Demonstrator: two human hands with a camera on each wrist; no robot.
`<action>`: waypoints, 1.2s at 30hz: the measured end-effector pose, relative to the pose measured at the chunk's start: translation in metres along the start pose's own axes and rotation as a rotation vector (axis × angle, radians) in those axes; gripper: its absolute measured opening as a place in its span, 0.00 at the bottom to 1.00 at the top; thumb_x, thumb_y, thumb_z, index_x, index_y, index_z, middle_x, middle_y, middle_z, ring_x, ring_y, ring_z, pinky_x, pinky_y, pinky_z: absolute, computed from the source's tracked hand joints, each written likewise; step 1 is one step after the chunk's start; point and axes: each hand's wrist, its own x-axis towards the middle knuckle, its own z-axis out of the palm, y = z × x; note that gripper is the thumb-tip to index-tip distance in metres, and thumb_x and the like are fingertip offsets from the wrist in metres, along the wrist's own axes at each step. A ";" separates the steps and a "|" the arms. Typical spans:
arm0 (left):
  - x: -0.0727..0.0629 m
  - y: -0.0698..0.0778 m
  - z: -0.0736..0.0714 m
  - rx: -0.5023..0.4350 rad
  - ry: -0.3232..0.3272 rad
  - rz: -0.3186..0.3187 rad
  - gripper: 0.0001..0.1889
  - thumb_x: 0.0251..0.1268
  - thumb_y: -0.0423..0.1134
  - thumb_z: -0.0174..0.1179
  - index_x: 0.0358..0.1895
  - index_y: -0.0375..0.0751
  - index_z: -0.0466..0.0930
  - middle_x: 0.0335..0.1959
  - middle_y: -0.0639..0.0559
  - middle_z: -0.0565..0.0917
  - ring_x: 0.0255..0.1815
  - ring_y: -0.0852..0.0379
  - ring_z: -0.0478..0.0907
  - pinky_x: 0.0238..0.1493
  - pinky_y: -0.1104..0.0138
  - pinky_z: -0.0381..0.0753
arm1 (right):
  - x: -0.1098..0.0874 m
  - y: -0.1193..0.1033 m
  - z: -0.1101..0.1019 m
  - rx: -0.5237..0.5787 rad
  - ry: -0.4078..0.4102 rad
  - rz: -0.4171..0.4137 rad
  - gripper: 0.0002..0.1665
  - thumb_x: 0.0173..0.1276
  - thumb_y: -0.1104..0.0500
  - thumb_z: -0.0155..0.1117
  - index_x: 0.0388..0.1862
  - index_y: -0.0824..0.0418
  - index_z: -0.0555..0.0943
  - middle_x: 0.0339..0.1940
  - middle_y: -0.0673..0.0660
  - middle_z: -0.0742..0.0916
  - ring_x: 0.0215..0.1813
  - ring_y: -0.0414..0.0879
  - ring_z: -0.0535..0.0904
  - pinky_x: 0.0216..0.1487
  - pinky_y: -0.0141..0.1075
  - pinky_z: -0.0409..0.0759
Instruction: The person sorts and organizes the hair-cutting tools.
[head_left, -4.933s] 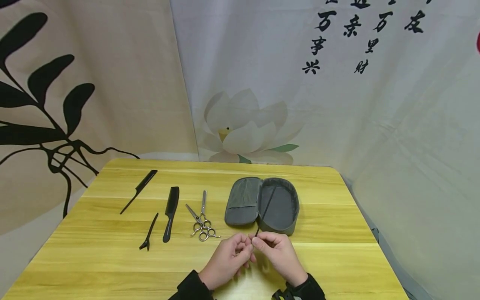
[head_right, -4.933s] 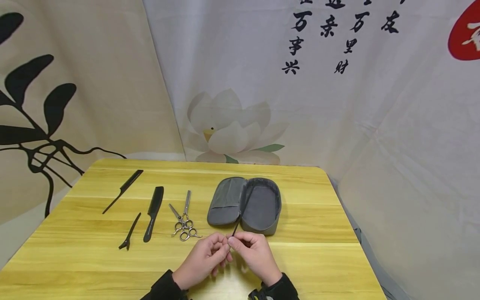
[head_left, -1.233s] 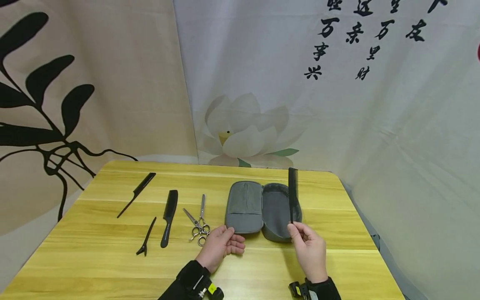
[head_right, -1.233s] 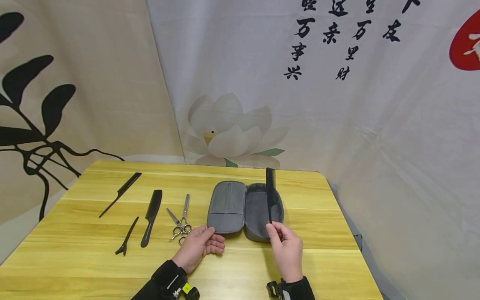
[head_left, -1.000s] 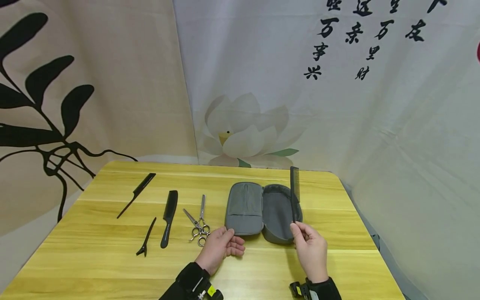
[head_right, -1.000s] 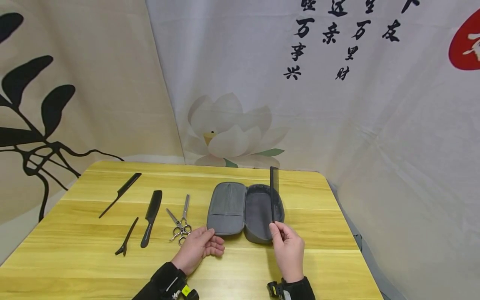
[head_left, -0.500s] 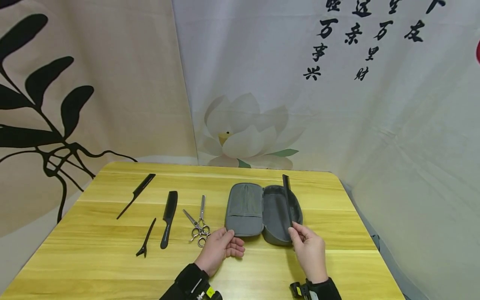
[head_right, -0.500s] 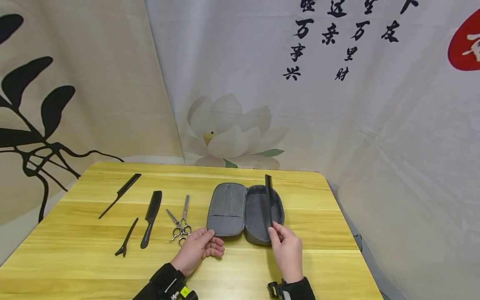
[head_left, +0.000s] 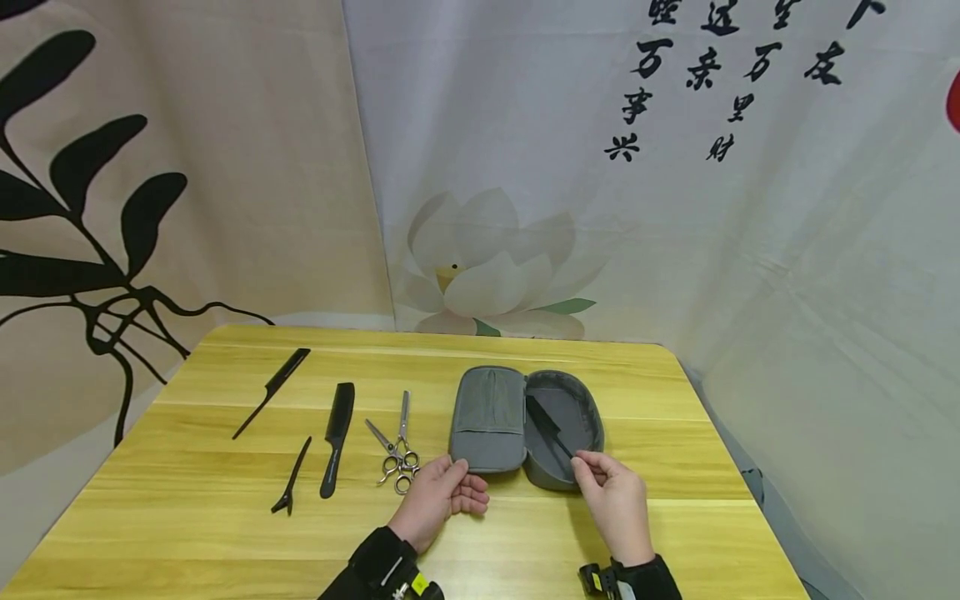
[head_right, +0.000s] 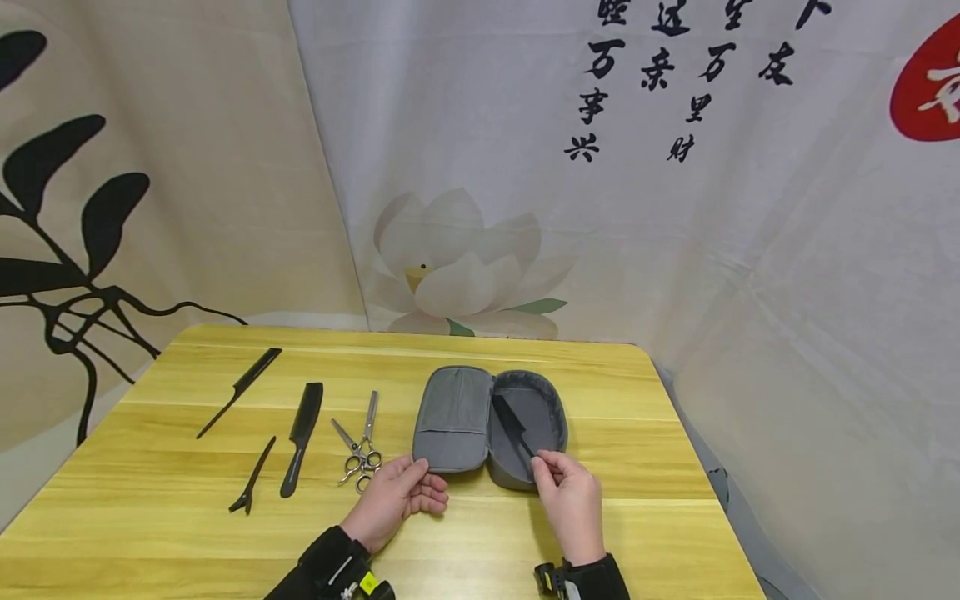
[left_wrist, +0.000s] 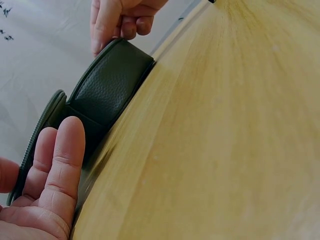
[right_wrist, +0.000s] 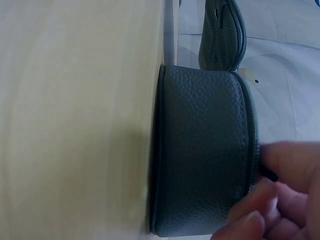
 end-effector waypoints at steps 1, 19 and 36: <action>0.000 0.000 0.000 0.000 -0.001 -0.001 0.13 0.91 0.40 0.43 0.50 0.30 0.67 0.43 0.43 0.86 0.38 0.55 0.88 0.45 0.64 0.91 | 0.000 -0.001 0.000 0.003 -0.017 0.014 0.06 0.71 0.62 0.76 0.44 0.61 0.93 0.34 0.56 0.94 0.29 0.34 0.85 0.28 0.27 0.82; 0.000 -0.001 -0.001 -0.008 0.004 -0.002 0.14 0.91 0.41 0.44 0.51 0.30 0.67 0.44 0.42 0.85 0.39 0.54 0.88 0.46 0.64 0.92 | 0.000 0.003 0.000 0.064 -0.164 0.001 0.10 0.70 0.59 0.77 0.48 0.57 0.94 0.37 0.50 0.94 0.31 0.32 0.82 0.32 0.27 0.80; 0.000 0.000 0.000 -0.014 -0.009 -0.001 0.14 0.91 0.42 0.44 0.52 0.30 0.67 0.44 0.43 0.85 0.40 0.54 0.87 0.47 0.65 0.92 | -0.005 0.003 0.000 0.019 -0.288 -0.077 0.10 0.74 0.54 0.74 0.52 0.50 0.93 0.49 0.51 0.94 0.39 0.37 0.86 0.37 0.28 0.82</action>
